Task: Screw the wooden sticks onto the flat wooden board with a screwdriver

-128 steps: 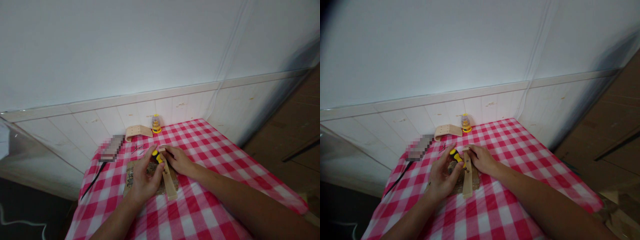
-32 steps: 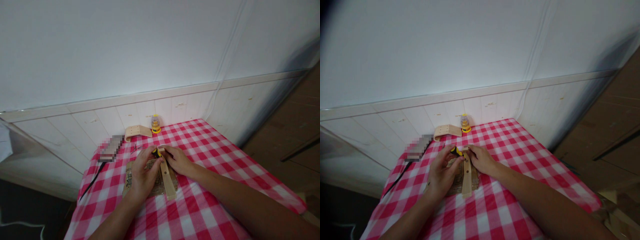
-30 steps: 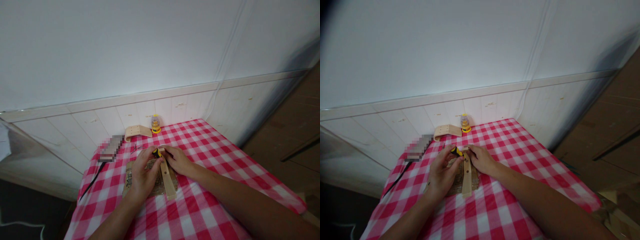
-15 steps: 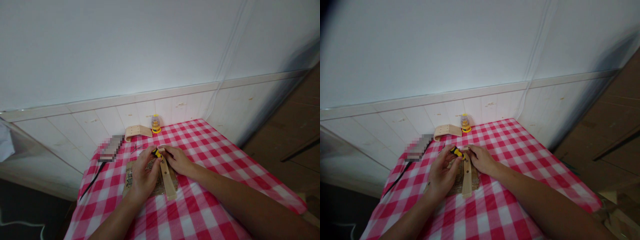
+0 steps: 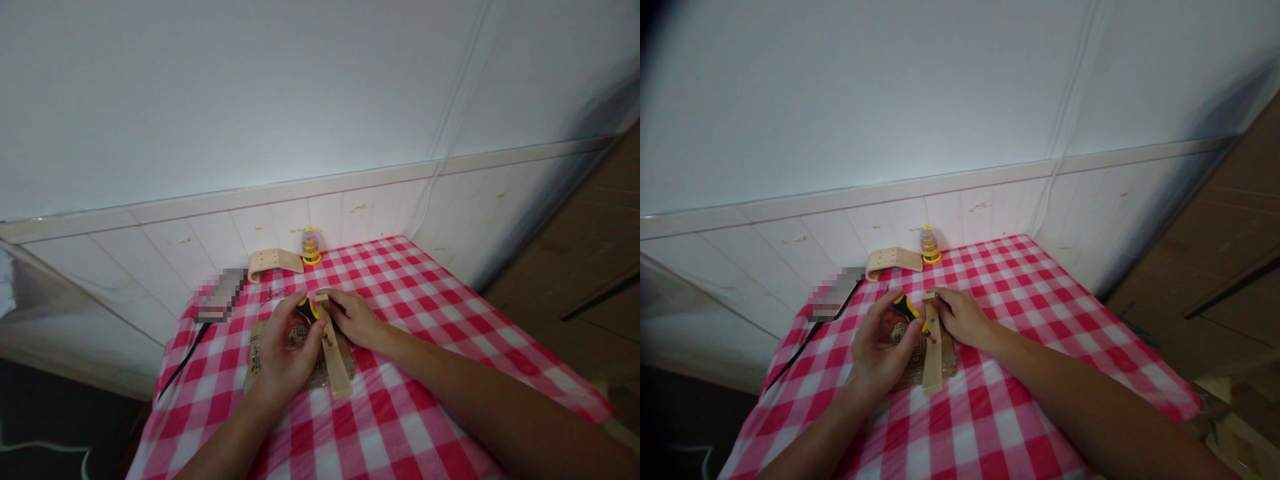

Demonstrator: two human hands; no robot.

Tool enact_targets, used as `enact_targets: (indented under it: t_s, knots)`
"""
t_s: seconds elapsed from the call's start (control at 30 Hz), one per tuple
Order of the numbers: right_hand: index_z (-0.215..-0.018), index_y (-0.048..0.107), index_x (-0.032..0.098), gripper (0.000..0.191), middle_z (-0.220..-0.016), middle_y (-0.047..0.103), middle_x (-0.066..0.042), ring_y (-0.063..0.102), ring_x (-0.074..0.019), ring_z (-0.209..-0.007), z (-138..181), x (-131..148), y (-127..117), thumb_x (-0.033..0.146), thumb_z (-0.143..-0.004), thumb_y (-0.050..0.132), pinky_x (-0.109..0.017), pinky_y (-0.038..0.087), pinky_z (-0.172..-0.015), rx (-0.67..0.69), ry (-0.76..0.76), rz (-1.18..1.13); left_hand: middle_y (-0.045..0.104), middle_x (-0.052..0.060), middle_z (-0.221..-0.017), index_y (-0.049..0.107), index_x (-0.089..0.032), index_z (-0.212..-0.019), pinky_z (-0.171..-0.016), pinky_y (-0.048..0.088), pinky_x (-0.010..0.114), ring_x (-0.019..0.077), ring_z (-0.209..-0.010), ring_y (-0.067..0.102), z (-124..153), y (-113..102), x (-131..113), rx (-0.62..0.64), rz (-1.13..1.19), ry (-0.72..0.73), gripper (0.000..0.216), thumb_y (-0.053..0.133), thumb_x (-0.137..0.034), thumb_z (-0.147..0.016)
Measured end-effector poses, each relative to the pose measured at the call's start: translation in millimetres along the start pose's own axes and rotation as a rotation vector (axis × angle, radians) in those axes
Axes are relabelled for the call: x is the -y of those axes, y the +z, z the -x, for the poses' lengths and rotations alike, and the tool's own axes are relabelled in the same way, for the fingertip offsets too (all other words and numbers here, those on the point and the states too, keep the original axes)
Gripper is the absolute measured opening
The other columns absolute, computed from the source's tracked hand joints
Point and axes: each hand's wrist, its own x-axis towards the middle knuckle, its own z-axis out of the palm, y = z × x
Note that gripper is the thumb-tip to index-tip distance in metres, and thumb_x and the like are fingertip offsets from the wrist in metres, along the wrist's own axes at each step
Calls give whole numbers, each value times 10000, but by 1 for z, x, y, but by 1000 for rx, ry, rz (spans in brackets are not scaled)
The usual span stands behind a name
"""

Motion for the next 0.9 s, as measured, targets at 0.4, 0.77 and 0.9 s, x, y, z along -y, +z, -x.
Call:
enact_targets:
  t_s: [0.4, 0.77, 0.9]
  knots:
    - [-1162, 699, 180, 262, -1052, 780, -97, 733, -229, -926, 0, 2, -1, 246, -1039, 478, -327, 541, -787, 7, 19, -25, 743, 76, -1086, 639, -224, -1253, -711, 633, 317, 188, -805, 730, -6, -2, -4, 15, -80, 85, 431, 767, -336, -857]
    - [-1168, 704, 182, 262, -1060, 783, -102, 740, -229, -936, -2, -3, 0, 221, -1030, 485, -335, 554, -813, -2, 3, -17, 714, 106, -1186, 595, -218, -1360, -841, 625, 346, 222, -981, 729, -1, -4, 4, 131, 44, 24, 455, 683, -225, -913]
    - [-1140, 708, 185, 253, -1035, 782, -96, 741, -226, -918, -1, -1, 0, 216, -1025, 484, -329, 557, -799, 3, 8, -23, 720, 107, -1173, 592, -225, -1369, -829, 630, 336, 213, -948, 740, 1, -3, 3, 117, 85, 6, 458, 684, -224, -921]
